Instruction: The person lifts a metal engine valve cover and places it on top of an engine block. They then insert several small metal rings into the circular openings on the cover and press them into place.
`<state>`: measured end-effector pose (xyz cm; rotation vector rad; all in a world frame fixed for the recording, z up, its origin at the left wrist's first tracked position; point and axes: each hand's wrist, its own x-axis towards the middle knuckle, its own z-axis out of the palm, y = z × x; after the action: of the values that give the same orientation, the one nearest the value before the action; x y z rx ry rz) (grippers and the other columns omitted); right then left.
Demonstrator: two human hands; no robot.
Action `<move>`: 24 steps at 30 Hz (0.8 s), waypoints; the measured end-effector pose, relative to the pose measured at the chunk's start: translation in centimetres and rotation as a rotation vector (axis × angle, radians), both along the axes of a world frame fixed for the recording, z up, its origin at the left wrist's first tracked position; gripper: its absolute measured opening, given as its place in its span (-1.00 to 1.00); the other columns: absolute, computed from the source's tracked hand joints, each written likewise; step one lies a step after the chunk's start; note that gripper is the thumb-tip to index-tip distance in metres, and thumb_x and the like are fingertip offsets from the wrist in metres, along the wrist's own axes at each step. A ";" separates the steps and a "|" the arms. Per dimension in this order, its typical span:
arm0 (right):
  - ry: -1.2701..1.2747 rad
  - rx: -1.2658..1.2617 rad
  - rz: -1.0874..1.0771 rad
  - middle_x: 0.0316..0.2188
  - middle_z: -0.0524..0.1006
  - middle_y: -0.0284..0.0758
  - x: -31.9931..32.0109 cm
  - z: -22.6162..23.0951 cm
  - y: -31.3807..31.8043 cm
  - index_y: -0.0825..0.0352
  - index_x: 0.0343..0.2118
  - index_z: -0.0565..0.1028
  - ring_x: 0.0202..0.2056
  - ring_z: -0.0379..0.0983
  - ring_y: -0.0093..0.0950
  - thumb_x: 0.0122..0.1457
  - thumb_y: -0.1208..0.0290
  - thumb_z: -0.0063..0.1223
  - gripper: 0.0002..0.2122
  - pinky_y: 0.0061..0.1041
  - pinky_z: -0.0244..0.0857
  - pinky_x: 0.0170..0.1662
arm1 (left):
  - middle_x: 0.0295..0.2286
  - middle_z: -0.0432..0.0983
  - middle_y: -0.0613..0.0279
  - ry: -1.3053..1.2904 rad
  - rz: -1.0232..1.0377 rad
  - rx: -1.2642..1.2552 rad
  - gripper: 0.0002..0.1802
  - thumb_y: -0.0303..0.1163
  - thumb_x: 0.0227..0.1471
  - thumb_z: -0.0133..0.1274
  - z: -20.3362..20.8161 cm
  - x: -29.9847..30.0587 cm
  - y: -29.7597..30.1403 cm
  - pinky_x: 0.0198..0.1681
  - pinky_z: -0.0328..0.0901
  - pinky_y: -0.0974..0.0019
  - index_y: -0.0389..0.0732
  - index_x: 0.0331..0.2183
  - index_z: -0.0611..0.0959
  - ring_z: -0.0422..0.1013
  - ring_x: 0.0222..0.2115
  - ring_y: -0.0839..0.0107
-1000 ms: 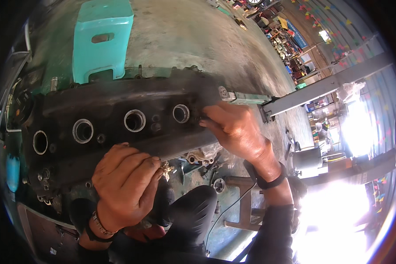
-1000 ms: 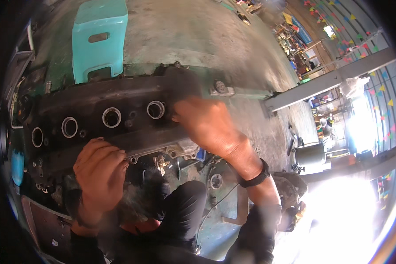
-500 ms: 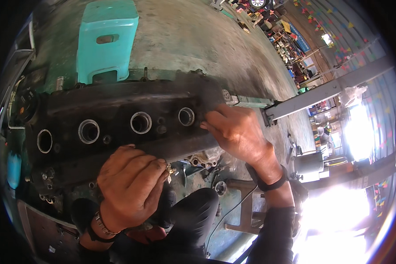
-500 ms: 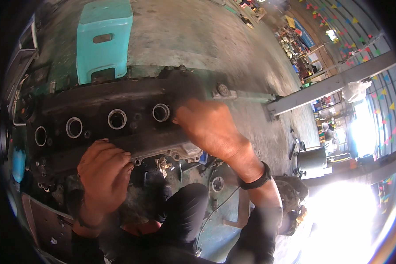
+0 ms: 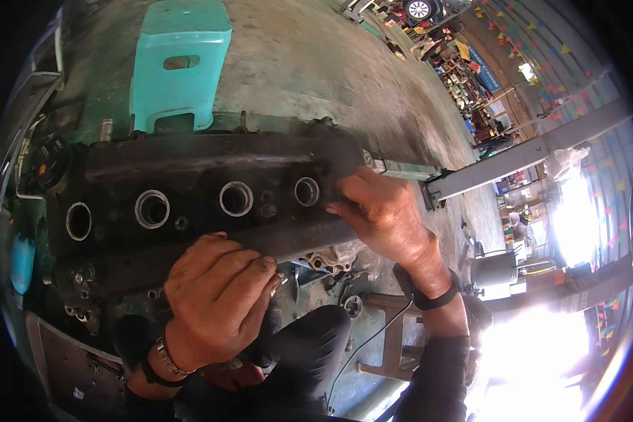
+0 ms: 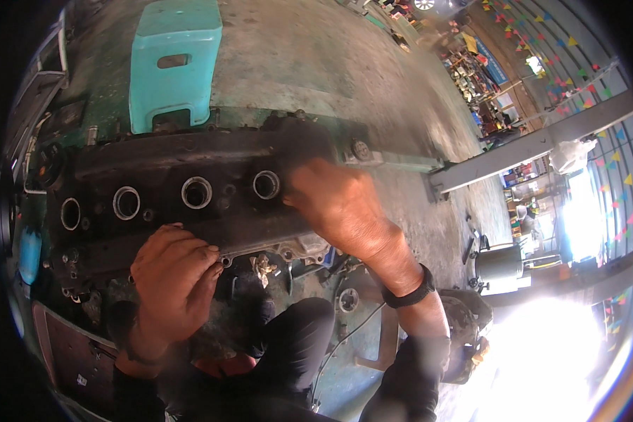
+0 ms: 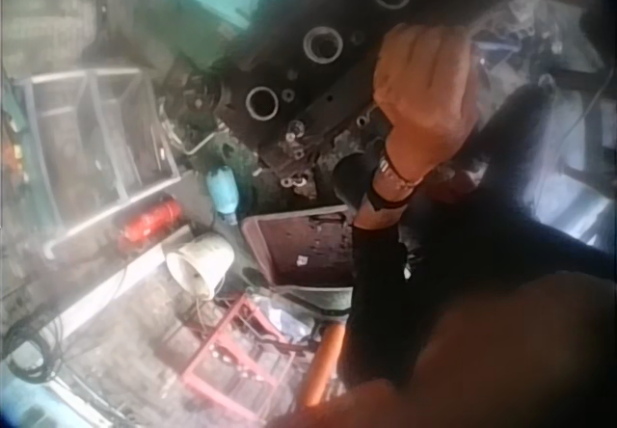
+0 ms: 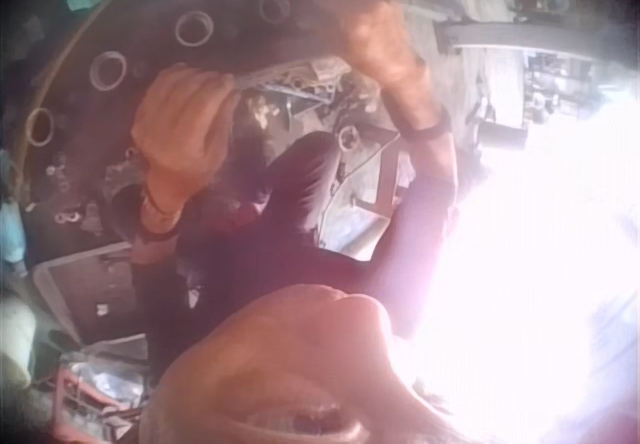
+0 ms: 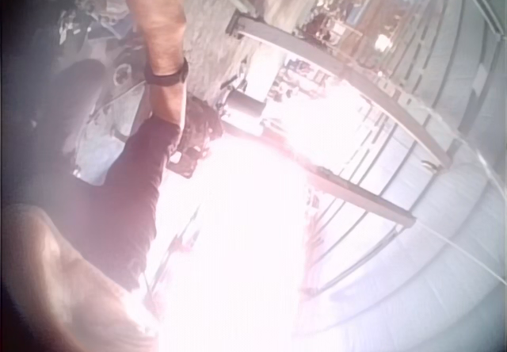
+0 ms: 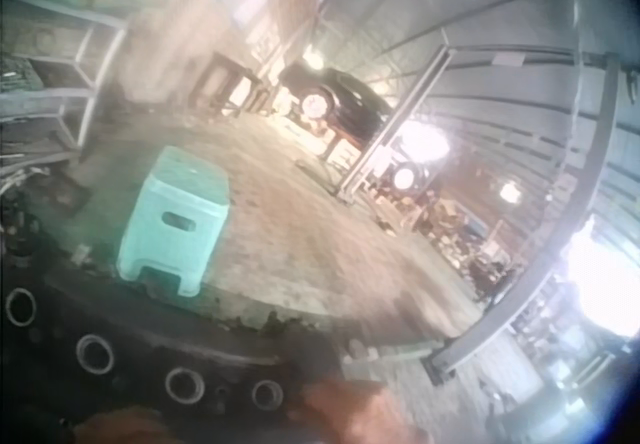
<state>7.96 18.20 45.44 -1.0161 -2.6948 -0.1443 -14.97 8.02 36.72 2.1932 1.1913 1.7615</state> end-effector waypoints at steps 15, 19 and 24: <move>-0.122 0.218 0.025 -0.61 0.34 -0.30 -0.6 -0.4 0.0 0.28 -0.56 0.37 -0.58 0.42 -0.25 -0.05 0.26 0.38 -0.67 -0.28 0.26 -0.52 | -0.47 0.56 0.11 -0.021 -0.010 0.020 -0.75 -0.53 -0.23 0.32 -0.2 0.0 0.0 -0.31 0.42 0.11 -0.32 -0.39 0.65 0.50 -0.44 0.16; -0.078 0.147 0.010 -0.58 0.40 -0.27 -0.5 0.0 -0.3 0.31 -0.49 0.45 -0.54 0.46 -0.22 -0.10 0.30 0.43 -0.69 -0.29 0.29 -0.50 | -0.47 0.56 0.11 -0.022 -0.014 0.018 -0.75 -0.53 -0.23 0.32 -0.2 0.0 0.0 -0.31 0.42 0.11 -0.32 -0.39 0.65 0.50 -0.44 0.16; 0.025 -0.007 0.017 -0.50 0.47 -0.20 -0.2 0.3 -0.6 0.36 -0.37 0.51 -0.48 0.50 -0.16 -0.12 0.48 0.40 -0.73 -0.29 0.34 -0.44 | -0.48 0.56 0.12 -0.017 -0.012 0.011 -0.75 -0.52 -0.23 0.32 -0.1 0.0 0.0 -0.31 0.41 0.11 -0.32 -0.38 0.66 0.50 -0.44 0.17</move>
<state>7.74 17.62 45.75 -0.9899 -2.6823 -0.1180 -14.98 8.00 36.58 2.1828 1.1649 1.7824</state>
